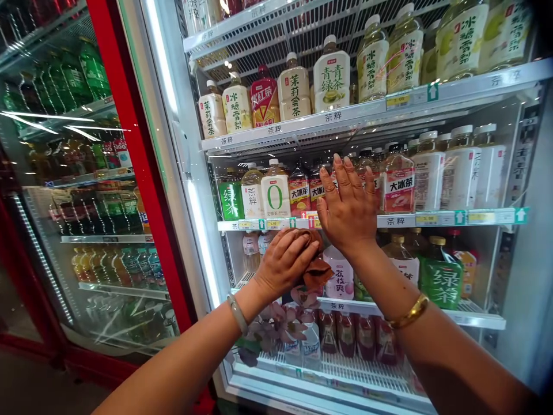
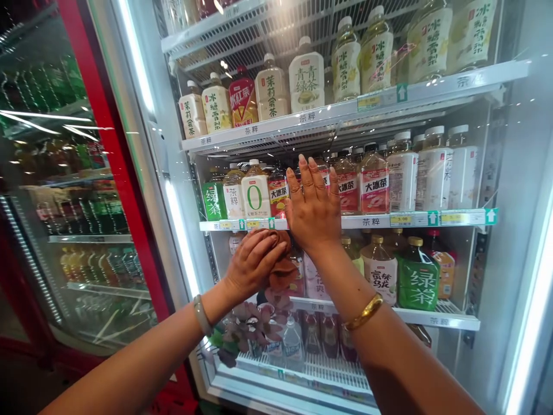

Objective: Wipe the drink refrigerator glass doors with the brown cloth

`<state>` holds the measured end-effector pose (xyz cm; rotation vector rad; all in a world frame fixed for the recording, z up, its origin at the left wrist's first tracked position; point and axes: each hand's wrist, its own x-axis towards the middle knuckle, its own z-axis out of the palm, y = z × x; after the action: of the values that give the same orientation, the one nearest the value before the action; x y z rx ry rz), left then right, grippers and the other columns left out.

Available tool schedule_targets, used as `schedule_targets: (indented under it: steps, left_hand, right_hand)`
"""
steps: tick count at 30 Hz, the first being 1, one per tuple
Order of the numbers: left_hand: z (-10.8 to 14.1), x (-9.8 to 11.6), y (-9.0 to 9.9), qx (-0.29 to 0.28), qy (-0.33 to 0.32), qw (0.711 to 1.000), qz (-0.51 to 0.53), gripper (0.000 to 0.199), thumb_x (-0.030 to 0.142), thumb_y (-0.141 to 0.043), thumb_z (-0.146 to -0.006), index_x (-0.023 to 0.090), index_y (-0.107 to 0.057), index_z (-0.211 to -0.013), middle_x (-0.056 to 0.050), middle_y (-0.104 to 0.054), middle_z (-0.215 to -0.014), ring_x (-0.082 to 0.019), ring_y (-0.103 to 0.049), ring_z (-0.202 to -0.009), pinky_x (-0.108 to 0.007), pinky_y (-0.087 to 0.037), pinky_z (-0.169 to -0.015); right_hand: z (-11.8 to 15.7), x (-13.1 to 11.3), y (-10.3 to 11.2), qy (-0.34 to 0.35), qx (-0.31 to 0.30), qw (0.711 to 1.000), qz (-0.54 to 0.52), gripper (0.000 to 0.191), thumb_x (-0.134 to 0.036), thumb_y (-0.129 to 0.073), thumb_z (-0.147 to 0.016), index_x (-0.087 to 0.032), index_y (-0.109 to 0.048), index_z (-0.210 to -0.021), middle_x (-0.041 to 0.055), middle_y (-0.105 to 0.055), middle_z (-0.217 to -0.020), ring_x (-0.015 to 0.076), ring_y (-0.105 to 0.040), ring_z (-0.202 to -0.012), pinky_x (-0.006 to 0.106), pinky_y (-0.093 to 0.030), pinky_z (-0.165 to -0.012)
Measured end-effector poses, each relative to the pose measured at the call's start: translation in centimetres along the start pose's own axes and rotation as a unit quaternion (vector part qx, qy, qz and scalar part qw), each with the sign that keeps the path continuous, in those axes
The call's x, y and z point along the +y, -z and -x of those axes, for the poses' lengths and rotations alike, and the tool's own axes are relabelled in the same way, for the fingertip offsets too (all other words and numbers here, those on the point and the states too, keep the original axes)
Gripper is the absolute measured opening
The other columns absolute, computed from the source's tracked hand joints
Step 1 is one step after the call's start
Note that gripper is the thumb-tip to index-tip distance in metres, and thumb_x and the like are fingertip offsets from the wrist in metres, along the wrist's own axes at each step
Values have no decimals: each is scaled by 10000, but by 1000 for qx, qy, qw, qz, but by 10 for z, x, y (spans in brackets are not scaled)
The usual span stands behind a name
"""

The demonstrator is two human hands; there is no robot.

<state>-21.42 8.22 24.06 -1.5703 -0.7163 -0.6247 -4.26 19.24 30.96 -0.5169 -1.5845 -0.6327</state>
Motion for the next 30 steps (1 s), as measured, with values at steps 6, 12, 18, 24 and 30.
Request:
schedule_targets:
  steps: [6,12,18,24,30]
  left_hand:
    - [-42,-49,-2,85,156,982,-57,592,423,-756,-940,233,-543,-1458,-139,-646,-1339,-298,-597,-1321,-558,-418,-1244]
    - [-22,-5,-9,72,106,991,-23,605,406,-812,-897,157,-597,-1405,-160,-654,-1287,-316,-567,-1338,-514,-479,-1203]
    - [-11,-8,-1,7,3,1000,-8,477,299,-720,-963,180,-602,-1410,-124,-693,-1269,-285,-583,-1334,-485,-487,-1201]
    - [-63,-42,-11,96,181,979,-9,548,368,-702,-966,224,-550,-1472,-149,-617,-1389,-302,-568,-1325,-495,-457,-1185]
    - [-26,5,-13,59,132,989,10,622,398,-749,-936,220,-542,-1495,-145,-663,-1340,-314,-575,-1348,-490,-480,-1174]
  right_hand:
    - [0,-1,1,-1,-1,1000,0,618,-356,-459,-1032,-256,-354,-1633,86,-281,-1747,233,-219,-1646,593,-143,-1350]
    - [0,-2,4,-7,-21,1000,-9,637,-336,-442,-1038,-263,-308,-1656,84,-256,-1756,241,-198,-1651,598,-127,-1356]
    - [0,-1,2,1,-11,1000,0,648,-339,-433,-1045,-275,-269,-1669,79,-254,-1754,233,-197,-1651,605,-139,-1354]
    - [1,0,2,3,-9,1000,3,612,-324,-421,-1053,-258,-320,-1653,87,-248,-1754,221,-185,-1653,573,-115,-1365]
    - [1,0,-1,6,2,1000,13,598,-335,-432,-1048,-242,-361,-1634,93,-283,-1743,228,-215,-1647,582,-137,-1363]
